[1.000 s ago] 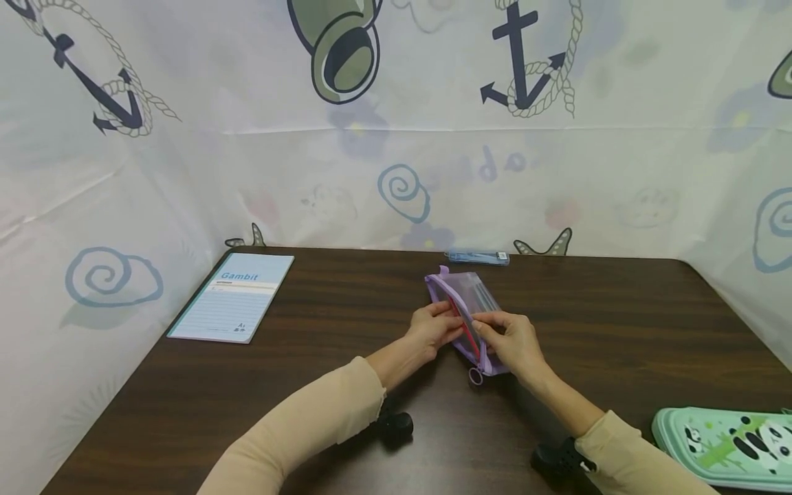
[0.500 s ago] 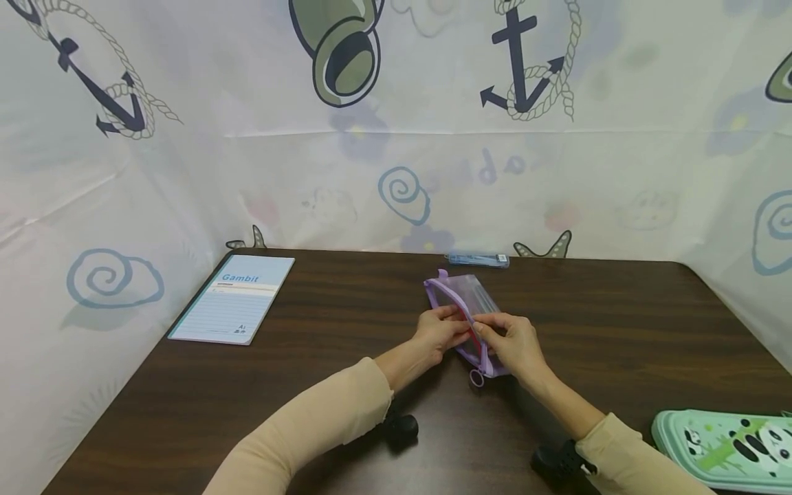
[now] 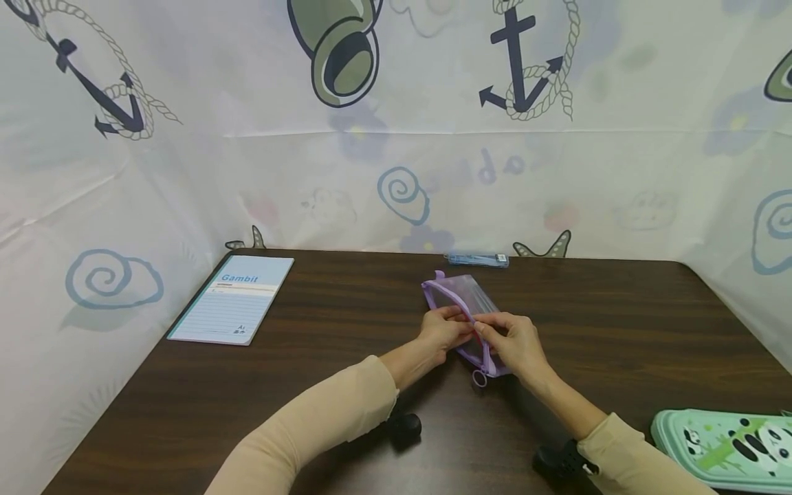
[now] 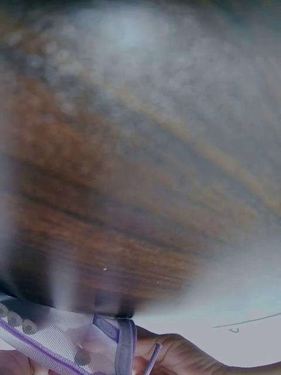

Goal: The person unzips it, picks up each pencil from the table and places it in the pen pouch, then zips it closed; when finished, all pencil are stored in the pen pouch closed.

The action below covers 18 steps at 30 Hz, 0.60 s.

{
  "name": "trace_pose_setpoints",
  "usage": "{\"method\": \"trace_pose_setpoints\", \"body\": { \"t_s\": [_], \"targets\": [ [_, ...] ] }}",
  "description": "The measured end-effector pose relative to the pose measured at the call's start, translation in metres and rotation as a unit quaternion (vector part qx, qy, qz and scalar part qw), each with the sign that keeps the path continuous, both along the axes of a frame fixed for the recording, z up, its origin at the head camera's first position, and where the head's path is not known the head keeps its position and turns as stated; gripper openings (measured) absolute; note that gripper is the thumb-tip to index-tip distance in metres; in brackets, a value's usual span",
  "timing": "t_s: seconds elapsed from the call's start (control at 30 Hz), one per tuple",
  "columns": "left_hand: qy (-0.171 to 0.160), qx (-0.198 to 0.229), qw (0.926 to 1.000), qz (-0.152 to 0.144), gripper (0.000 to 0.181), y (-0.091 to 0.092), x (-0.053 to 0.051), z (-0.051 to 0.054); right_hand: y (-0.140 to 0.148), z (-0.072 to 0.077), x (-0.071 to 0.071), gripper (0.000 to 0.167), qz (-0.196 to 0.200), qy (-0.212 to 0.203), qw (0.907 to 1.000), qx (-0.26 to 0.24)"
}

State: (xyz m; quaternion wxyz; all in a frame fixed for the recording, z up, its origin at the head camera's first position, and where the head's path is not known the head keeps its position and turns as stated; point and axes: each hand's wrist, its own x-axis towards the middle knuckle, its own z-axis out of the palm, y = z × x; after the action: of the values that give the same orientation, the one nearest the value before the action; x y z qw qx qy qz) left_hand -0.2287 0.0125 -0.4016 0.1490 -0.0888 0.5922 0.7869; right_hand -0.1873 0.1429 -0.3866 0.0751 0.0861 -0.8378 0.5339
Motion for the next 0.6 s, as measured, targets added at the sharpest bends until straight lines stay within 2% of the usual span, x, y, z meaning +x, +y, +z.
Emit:
{"method": "trace_pose_setpoints", "body": {
  "t_s": [0.37, 0.6],
  "targets": [
    [-0.002, 0.001, 1.0, -0.005, 0.046, 0.0, 0.0, 0.0, 0.004, 0.001, -0.002, 0.016, -0.018, 0.012, 0.9998, 0.005],
    [0.006, 0.001, 0.9996, -0.027, 0.046, -0.011, 0.005, 0.004, 0.009, 0.001, -0.003, 0.012, -0.021, 0.043, 0.9984, 0.028]
  ]
}}
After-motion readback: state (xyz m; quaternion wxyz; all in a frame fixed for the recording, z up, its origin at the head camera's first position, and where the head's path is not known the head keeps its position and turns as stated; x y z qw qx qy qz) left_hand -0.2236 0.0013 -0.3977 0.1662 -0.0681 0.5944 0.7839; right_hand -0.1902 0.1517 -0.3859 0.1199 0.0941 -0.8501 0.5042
